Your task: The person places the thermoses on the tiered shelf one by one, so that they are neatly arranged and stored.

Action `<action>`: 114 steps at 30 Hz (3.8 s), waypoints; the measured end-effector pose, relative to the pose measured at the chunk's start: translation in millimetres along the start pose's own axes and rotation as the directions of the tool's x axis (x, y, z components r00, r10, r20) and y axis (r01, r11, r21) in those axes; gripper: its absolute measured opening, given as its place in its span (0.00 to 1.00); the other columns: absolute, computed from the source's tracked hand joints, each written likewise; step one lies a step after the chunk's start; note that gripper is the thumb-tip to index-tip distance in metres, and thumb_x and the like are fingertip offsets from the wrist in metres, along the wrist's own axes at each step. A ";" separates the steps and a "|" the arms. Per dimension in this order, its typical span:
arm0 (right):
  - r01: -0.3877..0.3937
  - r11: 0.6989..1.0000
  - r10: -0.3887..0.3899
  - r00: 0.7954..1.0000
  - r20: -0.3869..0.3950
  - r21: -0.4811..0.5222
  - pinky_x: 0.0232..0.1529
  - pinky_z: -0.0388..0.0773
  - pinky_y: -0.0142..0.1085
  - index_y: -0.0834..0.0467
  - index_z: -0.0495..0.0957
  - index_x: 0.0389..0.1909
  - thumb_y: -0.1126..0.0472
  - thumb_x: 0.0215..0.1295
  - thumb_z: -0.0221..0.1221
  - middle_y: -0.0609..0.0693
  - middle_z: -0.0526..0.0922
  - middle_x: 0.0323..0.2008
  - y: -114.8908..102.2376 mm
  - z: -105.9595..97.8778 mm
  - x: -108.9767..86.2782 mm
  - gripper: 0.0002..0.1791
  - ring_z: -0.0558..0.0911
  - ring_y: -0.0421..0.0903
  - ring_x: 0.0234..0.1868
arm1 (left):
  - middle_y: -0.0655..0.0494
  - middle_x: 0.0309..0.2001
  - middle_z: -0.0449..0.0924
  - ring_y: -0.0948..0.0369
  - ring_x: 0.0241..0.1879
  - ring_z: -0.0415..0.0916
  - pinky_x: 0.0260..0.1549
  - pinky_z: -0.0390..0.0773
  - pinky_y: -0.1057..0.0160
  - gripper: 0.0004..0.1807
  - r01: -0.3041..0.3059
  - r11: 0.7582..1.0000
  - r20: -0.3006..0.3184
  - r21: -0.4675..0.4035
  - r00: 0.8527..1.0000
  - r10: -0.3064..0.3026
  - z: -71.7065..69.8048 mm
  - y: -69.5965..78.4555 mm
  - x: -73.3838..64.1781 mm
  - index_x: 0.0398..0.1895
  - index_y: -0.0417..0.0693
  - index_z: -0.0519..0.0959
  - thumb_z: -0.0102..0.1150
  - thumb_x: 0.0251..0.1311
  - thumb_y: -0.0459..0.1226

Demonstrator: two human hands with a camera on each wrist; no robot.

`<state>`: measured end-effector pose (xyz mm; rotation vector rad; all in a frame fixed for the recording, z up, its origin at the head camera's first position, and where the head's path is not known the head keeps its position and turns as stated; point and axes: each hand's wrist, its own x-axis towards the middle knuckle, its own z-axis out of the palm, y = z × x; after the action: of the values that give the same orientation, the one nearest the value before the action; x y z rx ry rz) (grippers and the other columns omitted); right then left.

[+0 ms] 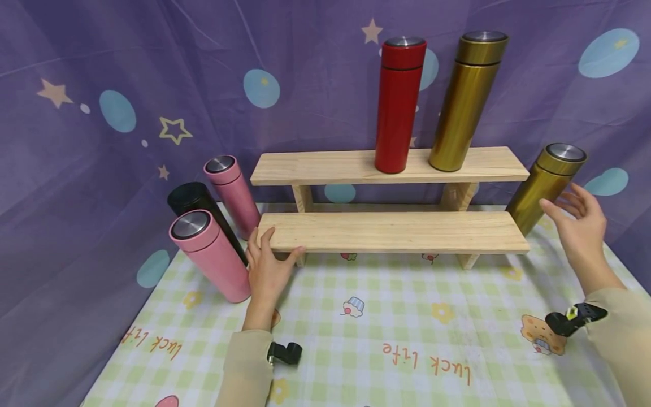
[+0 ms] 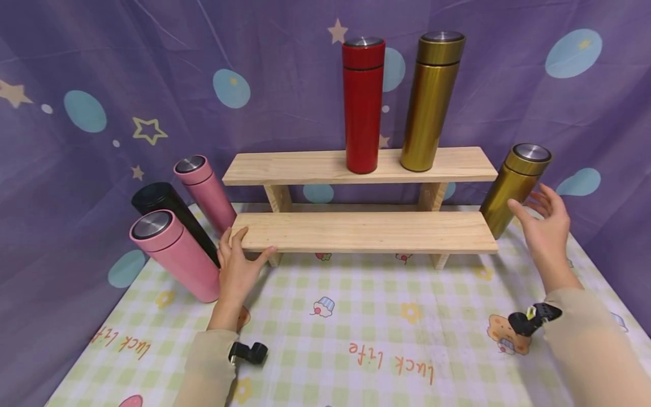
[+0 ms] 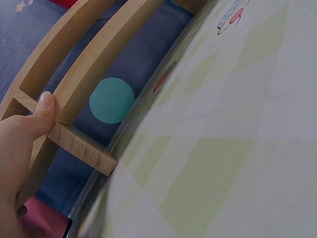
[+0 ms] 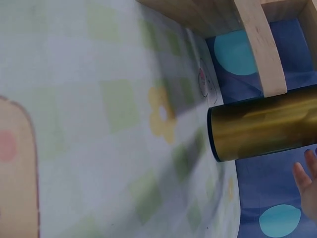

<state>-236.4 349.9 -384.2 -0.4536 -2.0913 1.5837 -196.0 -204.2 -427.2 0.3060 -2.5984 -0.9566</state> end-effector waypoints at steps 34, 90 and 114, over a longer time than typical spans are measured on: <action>-0.093 0.995 0.094 0.994 0.060 -0.025 0.68 0.58 0.33 0.42 0.53 0.76 0.56 0.62 0.67 0.37 0.66 0.60 -3.3 24.7 18.7 0.46 0.68 0.37 0.60 | 0.49 0.78 0.40 0.48 0.75 0.41 0.56 0.63 0.32 0.51 -0.003 1.000 0.004 0.009 1.000 0.003 -2.3 1.3 -1.1 0.74 0.58 0.59 0.63 0.50 0.68; -0.115 0.992 0.107 0.985 -0.137 -0.052 0.67 0.58 0.31 0.37 0.63 0.71 0.57 0.58 0.70 0.34 0.70 0.59 -3.1 0.8 -4.4 0.41 0.68 0.36 0.61 | 0.48 0.78 0.40 0.47 0.75 0.42 0.55 0.64 0.33 0.53 -0.006 1.000 0.013 0.023 1.000 0.005 -1.7 -0.3 0.2 0.74 0.59 0.59 0.60 0.48 0.72; 0.076 0.989 -0.058 0.988 -0.145 0.125 0.68 0.58 0.32 0.43 0.65 0.69 0.68 0.59 0.68 0.37 0.74 0.59 -50.0 -10.8 -35.2 0.39 0.72 0.34 0.60 | 0.49 0.78 0.40 0.47 0.75 0.42 0.56 0.63 0.32 0.53 0.001 1.000 0.007 0.017 1.000 -0.001 -0.8 0.4 0.2 0.75 0.59 0.59 0.62 0.49 0.70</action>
<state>-200.0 326.2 -339.9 -0.4319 -1.8665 1.5895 -195.9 -204.5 -426.3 0.3081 -2.6143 -0.9384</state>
